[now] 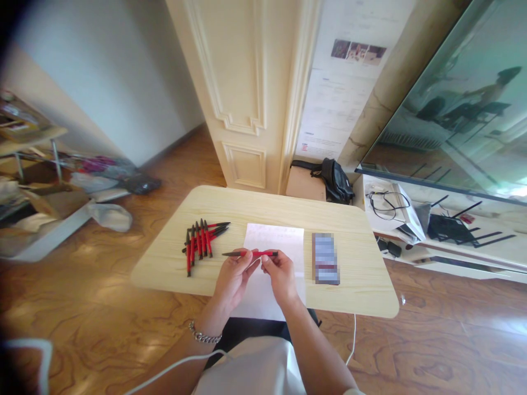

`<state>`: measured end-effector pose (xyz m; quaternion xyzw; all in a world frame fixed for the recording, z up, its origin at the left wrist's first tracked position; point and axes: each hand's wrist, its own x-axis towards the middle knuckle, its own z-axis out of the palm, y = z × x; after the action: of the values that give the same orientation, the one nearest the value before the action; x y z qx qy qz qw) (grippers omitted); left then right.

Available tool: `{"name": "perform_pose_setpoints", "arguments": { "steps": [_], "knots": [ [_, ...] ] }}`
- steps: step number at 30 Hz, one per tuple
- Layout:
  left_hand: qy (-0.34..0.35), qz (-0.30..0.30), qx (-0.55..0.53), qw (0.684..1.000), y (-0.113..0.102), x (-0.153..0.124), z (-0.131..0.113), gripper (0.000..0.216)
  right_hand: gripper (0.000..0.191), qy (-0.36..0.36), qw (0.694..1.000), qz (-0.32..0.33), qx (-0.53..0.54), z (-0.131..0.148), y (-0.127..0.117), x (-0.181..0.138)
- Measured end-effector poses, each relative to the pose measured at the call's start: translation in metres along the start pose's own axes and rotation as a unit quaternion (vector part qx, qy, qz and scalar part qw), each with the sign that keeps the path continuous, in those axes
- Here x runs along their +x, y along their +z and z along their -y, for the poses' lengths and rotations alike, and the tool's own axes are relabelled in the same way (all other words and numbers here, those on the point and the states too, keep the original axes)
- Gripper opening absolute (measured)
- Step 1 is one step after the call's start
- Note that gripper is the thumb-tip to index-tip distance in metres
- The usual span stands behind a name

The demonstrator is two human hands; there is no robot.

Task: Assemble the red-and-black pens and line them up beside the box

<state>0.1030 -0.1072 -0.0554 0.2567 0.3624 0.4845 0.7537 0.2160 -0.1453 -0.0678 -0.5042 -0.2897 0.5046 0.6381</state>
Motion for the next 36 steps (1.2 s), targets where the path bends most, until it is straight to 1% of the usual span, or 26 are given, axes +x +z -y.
{"name": "perform_pose_setpoints", "arguments": {
  "steps": [3,6,9,11,13,15,19,21,23,26,32,36],
  "knots": [
    [-0.010,-0.006,0.016,1.000,0.002,-0.004,0.003,0.026,0.023,0.014,0.996,-0.035,0.086,0.001,0.009,0.001],
    [-0.022,-0.010,0.033,0.999,0.002,-0.006,0.003,0.030,0.025,0.012,0.992,-0.056,0.115,0.009,0.013,0.006],
    [-0.039,-0.001,0.063,0.997,-0.002,-0.008,0.003,0.039,0.023,-0.016,0.983,-0.088,0.159,0.018,0.007,0.019],
    [-0.041,-0.002,0.081,0.996,-0.007,-0.008,0.004,0.041,0.021,-0.034,0.975,-0.095,0.196,0.024,-0.002,0.030],
    [-0.033,-0.013,0.097,0.995,-0.014,-0.008,0.006,0.041,0.017,-0.046,0.972,-0.089,0.214,0.029,-0.013,0.039],
    [-0.022,-0.027,0.112,0.993,-0.020,-0.006,0.007,0.040,0.017,-0.033,0.974,-0.077,0.209,0.032,-0.024,0.046],
    [-0.003,-0.041,0.132,0.990,-0.026,-0.003,0.005,0.039,0.037,0.015,0.975,-0.051,0.216,0.033,-0.038,0.051],
    [0.002,-0.040,0.139,0.990,-0.026,-0.002,0.003,0.038,0.040,0.030,0.971,-0.038,0.235,0.032,-0.041,0.052],
    [0.007,-0.037,0.145,0.989,-0.025,-0.002,0.002,0.037,0.037,0.045,0.968,-0.032,0.245,0.030,-0.042,0.053],
    [0.016,-0.031,0.160,0.986,-0.026,-0.002,0.003,0.034,0.034,0.059,0.970,-0.036,0.232,0.027,-0.042,0.055],
    [0.054,-0.022,0.237,0.970,-0.033,0.003,0.008,0.028,0.039,0.048,0.971,-0.038,0.231,0.028,-0.045,0.056],
    [0.075,0.010,0.286,0.955,-0.036,0.007,0.006,0.025,0.038,0.051,0.973,-0.039,0.220,0.030,-0.048,0.057]
  ]
}}
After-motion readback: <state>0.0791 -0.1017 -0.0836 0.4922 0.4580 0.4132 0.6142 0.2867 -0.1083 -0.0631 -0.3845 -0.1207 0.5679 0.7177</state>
